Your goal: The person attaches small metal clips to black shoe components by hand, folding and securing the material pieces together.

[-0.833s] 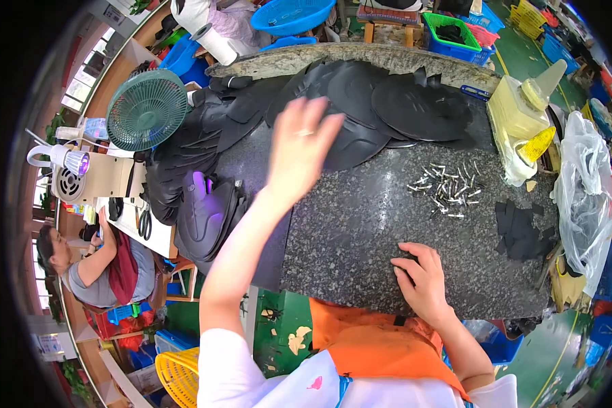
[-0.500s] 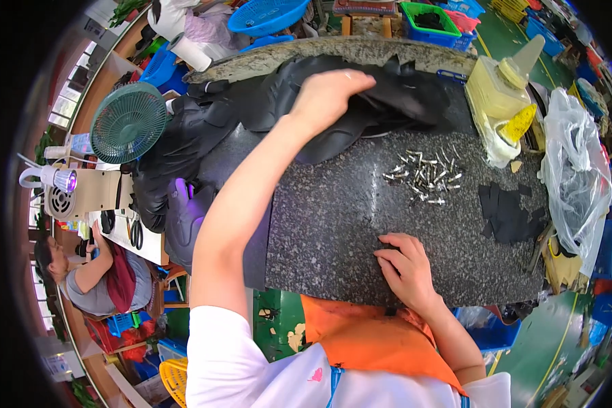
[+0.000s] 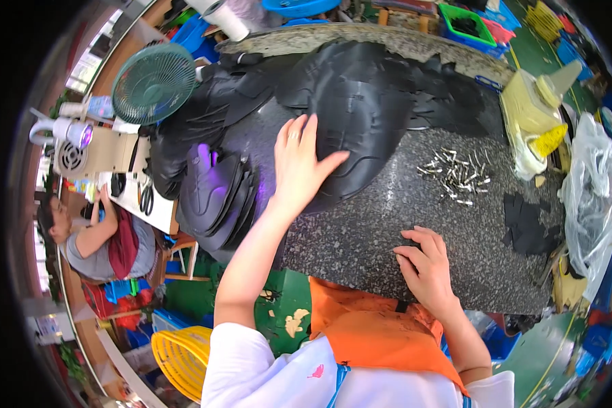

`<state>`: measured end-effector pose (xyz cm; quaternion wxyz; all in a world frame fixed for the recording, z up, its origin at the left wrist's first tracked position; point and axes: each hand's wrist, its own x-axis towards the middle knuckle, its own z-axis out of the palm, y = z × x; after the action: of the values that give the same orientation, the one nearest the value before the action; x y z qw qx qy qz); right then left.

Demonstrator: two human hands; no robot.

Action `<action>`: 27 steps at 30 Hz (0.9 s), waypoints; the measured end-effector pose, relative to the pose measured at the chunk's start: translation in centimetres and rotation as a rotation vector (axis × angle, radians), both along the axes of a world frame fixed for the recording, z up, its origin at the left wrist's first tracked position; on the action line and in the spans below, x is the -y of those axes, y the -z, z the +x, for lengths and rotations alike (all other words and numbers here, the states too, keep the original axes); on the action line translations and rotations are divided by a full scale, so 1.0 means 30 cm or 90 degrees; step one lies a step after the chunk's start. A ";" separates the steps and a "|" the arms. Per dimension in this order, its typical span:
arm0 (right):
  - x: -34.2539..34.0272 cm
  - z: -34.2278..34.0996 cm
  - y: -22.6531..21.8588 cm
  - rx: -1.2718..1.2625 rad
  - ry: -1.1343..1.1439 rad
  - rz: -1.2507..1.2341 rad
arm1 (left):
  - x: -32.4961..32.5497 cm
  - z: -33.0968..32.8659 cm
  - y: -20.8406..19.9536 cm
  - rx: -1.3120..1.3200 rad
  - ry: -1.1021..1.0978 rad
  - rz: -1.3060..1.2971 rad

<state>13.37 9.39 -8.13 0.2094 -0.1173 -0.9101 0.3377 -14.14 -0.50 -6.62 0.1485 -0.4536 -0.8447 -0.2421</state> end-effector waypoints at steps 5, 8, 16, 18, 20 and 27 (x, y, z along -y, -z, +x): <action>0.001 -0.042 -0.044 0.006 -0.031 0.034 | -0.176 -0.084 0.005 0.014 -0.136 -0.148; 0.012 -0.114 -0.115 0.074 -0.081 -0.019 | -0.162 -0.093 0.018 0.074 -0.141 -0.123; -0.040 -0.464 -0.080 -0.114 -0.033 0.226 | -0.086 -0.055 -0.015 0.150 0.038 0.089; 0.011 -0.397 -0.166 -0.170 -0.083 0.183 | 0.000 -0.011 -0.108 0.103 0.053 0.138; 0.030 -0.301 -0.163 -0.145 -0.159 0.122 | 0.081 0.095 -0.247 0.127 0.072 0.172; -0.121 -0.004 -0.039 -0.046 0.002 0.055 | 0.366 0.244 -0.262 0.552 0.059 0.456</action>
<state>13.23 13.03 -6.95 0.2477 -0.0971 -0.9155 0.3018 -6.81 -11.49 1.24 -0.0782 -0.2708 -0.6727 -0.6842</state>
